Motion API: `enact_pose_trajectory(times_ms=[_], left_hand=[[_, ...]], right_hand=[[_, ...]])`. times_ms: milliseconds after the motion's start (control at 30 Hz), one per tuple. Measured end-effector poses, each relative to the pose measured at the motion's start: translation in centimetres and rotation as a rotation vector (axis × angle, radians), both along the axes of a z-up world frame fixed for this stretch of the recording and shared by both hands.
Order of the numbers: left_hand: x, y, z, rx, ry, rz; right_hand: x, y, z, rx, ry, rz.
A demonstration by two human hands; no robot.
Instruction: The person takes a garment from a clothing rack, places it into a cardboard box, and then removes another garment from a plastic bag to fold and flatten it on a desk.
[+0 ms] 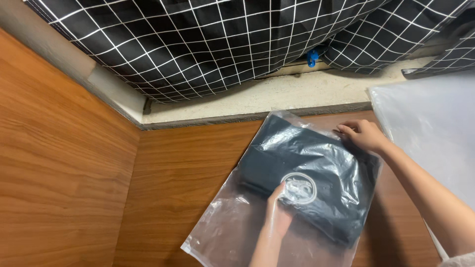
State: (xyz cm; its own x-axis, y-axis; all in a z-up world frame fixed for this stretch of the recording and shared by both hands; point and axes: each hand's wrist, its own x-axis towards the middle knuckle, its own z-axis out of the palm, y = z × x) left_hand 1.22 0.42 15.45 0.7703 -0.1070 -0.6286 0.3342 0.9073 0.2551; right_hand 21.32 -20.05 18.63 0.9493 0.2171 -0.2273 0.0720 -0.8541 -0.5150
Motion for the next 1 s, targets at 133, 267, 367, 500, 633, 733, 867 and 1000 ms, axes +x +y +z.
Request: enact_pose_trajectory(times_ms=[133, 267, 367, 500, 633, 733, 867, 1000], left_hand=[[-0.4, 0.8, -1.7, 0.038, 0.191, -0.114], [-1.5, 0.9, -2.9, 0.139, 0.181, -0.026], [-1.8, 0.4, -4.6, 0.136, 0.208, 0.057], [-2.2, 0.6, -6.5, 0.065, 0.076, 0.169], [-3.4, 2.2, -5.1, 0.155, 0.175, 0.142], [-4.7, 4.2, -4.1, 0.021, 0.037, -0.048], [-6.3, 7.2, -1.4, 0.150, 0.168, -0.086], [-6.9, 11.5, -3.8, 0.144, 0.000, -0.254]], right_hand=[[0.9, 0.1, -0.1, -0.009, 0.146, 0.051], [0.0, 0.3, -0.4, 0.040, 0.341, 0.058], [-0.3, -0.5, -1.5, 0.179, 0.354, 0.025], [-1.1, -1.7, -1.9, 0.421, 0.355, -0.084], [-1.2, -4.5, -2.7, 0.533, 0.303, -0.146], [-1.8, -7.0, -1.8, 0.542, 0.279, -0.202], [-2.9, -10.9, -0.3, 0.519, 0.157, -0.278], [-4.2, -14.5, -0.7, 0.579, 0.073, -0.303]])
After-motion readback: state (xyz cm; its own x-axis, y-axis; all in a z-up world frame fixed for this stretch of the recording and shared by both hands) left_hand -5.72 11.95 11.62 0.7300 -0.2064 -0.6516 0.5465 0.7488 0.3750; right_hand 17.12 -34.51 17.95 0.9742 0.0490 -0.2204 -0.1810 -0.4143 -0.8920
